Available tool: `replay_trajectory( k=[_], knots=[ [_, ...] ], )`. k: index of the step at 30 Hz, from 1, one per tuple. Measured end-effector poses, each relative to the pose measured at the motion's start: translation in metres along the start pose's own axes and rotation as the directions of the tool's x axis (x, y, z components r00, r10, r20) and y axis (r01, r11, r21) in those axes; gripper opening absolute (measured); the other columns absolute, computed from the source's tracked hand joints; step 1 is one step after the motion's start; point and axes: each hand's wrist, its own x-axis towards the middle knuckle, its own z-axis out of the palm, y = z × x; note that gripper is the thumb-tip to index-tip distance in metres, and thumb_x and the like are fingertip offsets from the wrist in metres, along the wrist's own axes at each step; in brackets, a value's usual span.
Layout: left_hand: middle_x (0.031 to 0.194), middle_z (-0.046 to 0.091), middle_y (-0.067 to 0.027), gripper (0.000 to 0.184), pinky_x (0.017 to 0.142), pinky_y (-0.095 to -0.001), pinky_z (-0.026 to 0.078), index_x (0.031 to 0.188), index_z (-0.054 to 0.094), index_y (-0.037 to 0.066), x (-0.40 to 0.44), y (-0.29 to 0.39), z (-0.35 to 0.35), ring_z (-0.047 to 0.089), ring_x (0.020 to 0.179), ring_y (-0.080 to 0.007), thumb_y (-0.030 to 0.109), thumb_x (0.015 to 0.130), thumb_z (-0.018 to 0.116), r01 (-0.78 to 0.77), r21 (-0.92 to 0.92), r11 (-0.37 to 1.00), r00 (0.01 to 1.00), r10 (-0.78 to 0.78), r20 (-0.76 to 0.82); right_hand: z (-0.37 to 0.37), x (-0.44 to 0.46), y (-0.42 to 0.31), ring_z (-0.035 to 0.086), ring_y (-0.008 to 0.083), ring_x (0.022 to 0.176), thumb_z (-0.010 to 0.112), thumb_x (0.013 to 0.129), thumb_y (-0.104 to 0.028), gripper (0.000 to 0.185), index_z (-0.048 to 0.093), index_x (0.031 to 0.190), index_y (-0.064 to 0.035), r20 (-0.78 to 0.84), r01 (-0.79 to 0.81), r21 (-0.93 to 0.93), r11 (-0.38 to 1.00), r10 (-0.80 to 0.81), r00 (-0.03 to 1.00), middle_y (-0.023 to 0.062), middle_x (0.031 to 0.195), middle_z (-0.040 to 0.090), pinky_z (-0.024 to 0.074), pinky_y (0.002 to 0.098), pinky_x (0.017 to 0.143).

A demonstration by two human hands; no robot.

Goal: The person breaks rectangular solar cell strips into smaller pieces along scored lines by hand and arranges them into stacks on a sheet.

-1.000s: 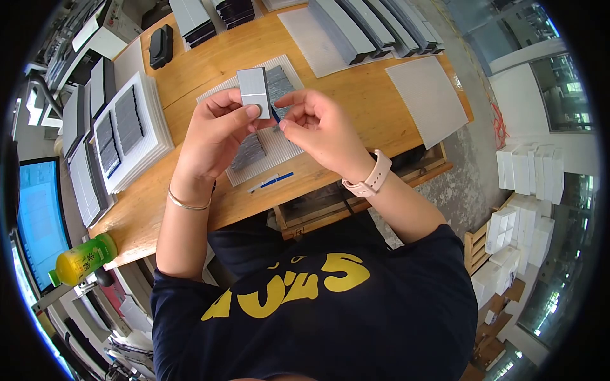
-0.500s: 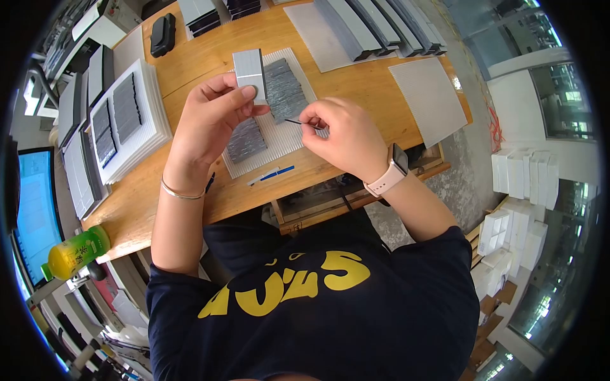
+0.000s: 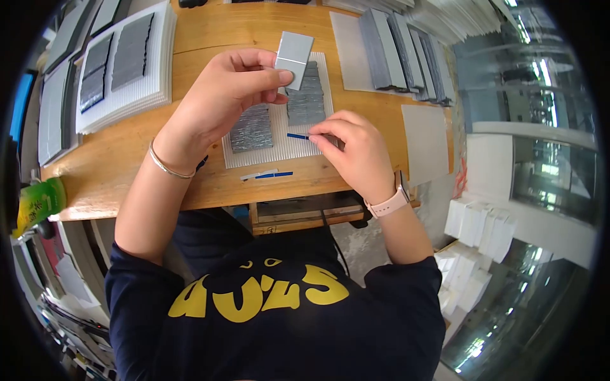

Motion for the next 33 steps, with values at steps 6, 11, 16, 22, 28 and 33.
replay_trajectory(
  k=[6,11,16,22,28,33],
  knots=[
    [0.079,0.060,-0.0019,0.015,0.068,-0.0227,0.046,0.087,0.061,0.001,0.002,-0.004,-0.004,0.054,0.069,-0.0085,0.009,0.076,0.067,-0.012,0.033,0.999,1.000,0.013,-0.025,0.006,0.006,-0.005,0.054,0.0181,0.066,0.064,0.070,-0.001,0.012,0.066,0.081,-0.0044,-0.068,0.081,-0.057,0.995,-0.085,0.994,0.0068,0.075,0.056,0.0425,0.0278,0.056],
    [0.076,0.059,-0.0015,0.016,0.064,-0.0213,0.044,0.084,0.061,0.002,0.001,-0.003,-0.004,0.053,0.066,-0.0084,0.011,0.073,0.069,-0.017,0.034,0.999,0.999,0.019,-0.032,0.009,0.013,0.002,0.053,0.0211,0.071,0.067,0.065,0.001,0.015,0.067,0.079,-0.0054,-0.094,0.290,-0.256,0.922,-0.322,0.942,0.0048,0.073,0.057,0.0429,0.0300,0.062],
    [0.072,0.058,-0.0005,0.014,0.062,-0.0198,0.043,0.079,0.062,0.003,0.001,-0.004,-0.004,0.053,0.064,-0.0075,0.011,0.072,0.070,-0.043,0.038,0.998,0.999,0.045,-0.031,0.013,0.013,0.004,0.053,0.0207,0.072,0.068,0.064,0.001,0.014,0.066,0.076,-0.0066,-0.090,0.271,-0.258,0.927,-0.303,0.949,0.0039,0.074,0.058,0.0427,0.0303,0.062],
    [0.071,0.059,0.0007,0.012,0.061,-0.0196,0.043,0.077,0.064,0.003,0.003,-0.009,-0.005,0.053,0.063,-0.0066,0.013,0.073,0.069,-0.058,0.053,0.997,0.997,0.060,-0.039,0.016,0.013,0.005,0.052,0.0212,0.074,0.068,0.063,0.001,0.013,0.064,0.073,-0.0055,-0.151,0.193,-0.241,0.951,-0.233,0.961,0.0045,0.075,0.057,0.0419,0.0312,0.065],
    [0.072,0.060,-0.0003,0.015,0.062,-0.0200,0.043,0.082,0.066,0.002,0.004,-0.011,-0.005,0.052,0.064,-0.0067,0.014,0.073,0.068,-0.059,0.074,0.996,0.997,0.063,-0.053,0.020,0.014,0.008,0.053,0.0214,0.075,0.068,0.062,0.001,0.013,0.062,0.073,-0.0049,-0.170,0.126,-0.198,0.972,-0.161,0.972,0.0051,0.076,0.057,0.0420,0.0306,0.066],
    [0.072,0.060,-0.0007,0.015,0.062,-0.0206,0.043,0.082,0.066,0.002,0.005,-0.011,-0.005,0.051,0.064,-0.0072,0.014,0.073,0.068,-0.063,0.078,0.995,0.996,0.068,-0.056,0.015,0.007,0.008,0.053,0.0214,0.075,0.069,0.063,0.000,0.014,0.064,0.075,-0.0048,-0.166,0.098,-0.109,0.989,-0.115,0.979,0.0061,0.077,0.057,0.0421,0.0304,0.066]
  ],
)
